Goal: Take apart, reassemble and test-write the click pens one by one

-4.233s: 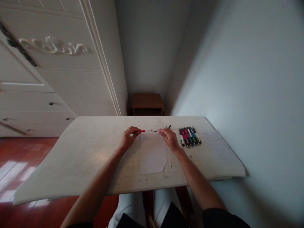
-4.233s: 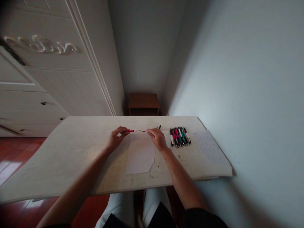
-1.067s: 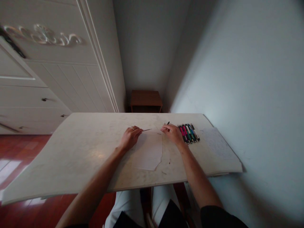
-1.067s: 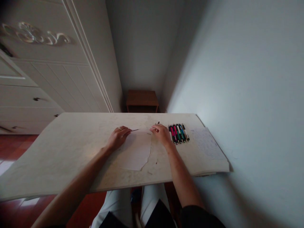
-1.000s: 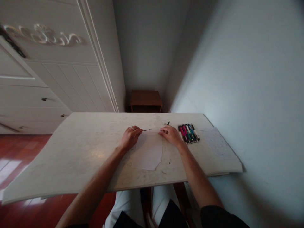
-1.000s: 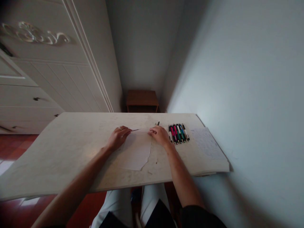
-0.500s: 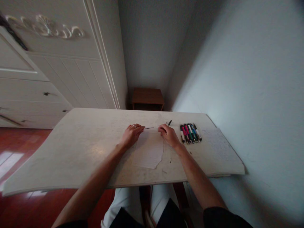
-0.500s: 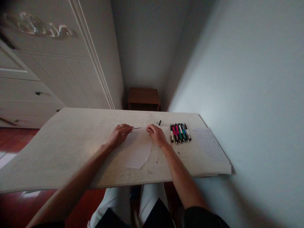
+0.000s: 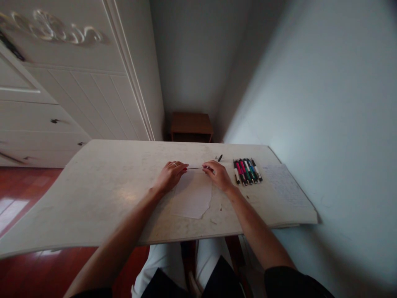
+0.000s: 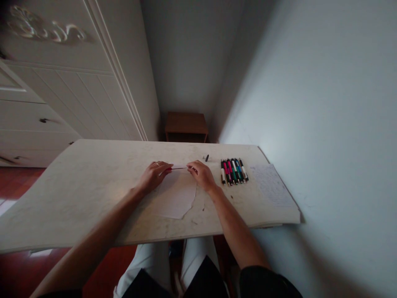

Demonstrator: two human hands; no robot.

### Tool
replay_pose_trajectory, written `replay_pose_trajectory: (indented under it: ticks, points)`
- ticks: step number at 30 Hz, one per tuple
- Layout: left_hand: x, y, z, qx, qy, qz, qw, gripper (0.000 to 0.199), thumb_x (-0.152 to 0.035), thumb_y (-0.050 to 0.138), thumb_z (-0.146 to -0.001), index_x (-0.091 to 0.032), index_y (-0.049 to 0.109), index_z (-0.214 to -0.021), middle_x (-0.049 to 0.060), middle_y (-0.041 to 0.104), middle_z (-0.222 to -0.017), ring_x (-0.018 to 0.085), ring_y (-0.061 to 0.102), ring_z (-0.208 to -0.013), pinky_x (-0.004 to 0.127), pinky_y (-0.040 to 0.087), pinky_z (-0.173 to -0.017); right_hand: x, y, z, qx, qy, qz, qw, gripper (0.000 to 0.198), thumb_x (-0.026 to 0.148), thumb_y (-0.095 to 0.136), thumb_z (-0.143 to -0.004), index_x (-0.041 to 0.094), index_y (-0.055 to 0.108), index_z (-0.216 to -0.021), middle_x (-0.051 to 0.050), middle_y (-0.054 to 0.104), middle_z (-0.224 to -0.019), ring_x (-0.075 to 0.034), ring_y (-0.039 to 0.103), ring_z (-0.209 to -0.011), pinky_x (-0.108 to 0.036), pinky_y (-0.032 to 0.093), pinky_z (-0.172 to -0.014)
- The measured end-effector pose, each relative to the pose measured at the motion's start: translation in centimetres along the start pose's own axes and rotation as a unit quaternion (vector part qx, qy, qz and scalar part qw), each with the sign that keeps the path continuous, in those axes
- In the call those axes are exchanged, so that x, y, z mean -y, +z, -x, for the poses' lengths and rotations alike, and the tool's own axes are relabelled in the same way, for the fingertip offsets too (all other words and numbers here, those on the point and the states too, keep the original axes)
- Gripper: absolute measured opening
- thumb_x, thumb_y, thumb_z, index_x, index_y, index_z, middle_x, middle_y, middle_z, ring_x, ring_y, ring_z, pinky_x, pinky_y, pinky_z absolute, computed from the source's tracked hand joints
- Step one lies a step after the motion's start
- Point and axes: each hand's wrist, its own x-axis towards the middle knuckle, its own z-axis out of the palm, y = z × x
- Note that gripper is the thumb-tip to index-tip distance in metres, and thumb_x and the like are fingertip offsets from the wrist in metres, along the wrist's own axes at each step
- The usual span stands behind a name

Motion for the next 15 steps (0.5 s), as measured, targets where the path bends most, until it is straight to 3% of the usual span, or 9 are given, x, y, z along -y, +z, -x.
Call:
replay_pose_trajectory:
  ticks: [7, 15]
  points:
    - [0.0, -0.03, 0.01, -0.007, 0.011, -0.002, 1.0, 0.021, -0.026, 0.054, -0.093, -0.018, 0.066, -0.109, 0.007, 0.073, -0.094, 0.019, 0.067, -0.085, 0.034, 0.047, -0.079, -0.17, 0.08, 0.07, 0.009, -0.007, -0.006, 1.0, 0.014, 0.024, 0.059, -0.09, 0.019, 0.07, -0.097, -0.007, 0.068, -0.09, -0.017, 0.064, -0.077, -0.029, 0.051, -0.073]
    - [-0.41, 0.0, -0.03, -0.004, 0.034, -0.009, 0.999, 0.021, -0.026, 0.053, -0.094, -0.017, 0.066, -0.106, 0.008, 0.073, -0.091, 0.019, 0.066, -0.083, 0.034, 0.048, -0.077, -0.42, 0.69, 0.57, 0.025, 0.028, -0.02, 0.999, 0.028, 0.025, 0.063, -0.086, 0.022, 0.065, -0.114, -0.004, 0.072, -0.092, -0.016, 0.065, -0.072, -0.029, 0.054, -0.072]
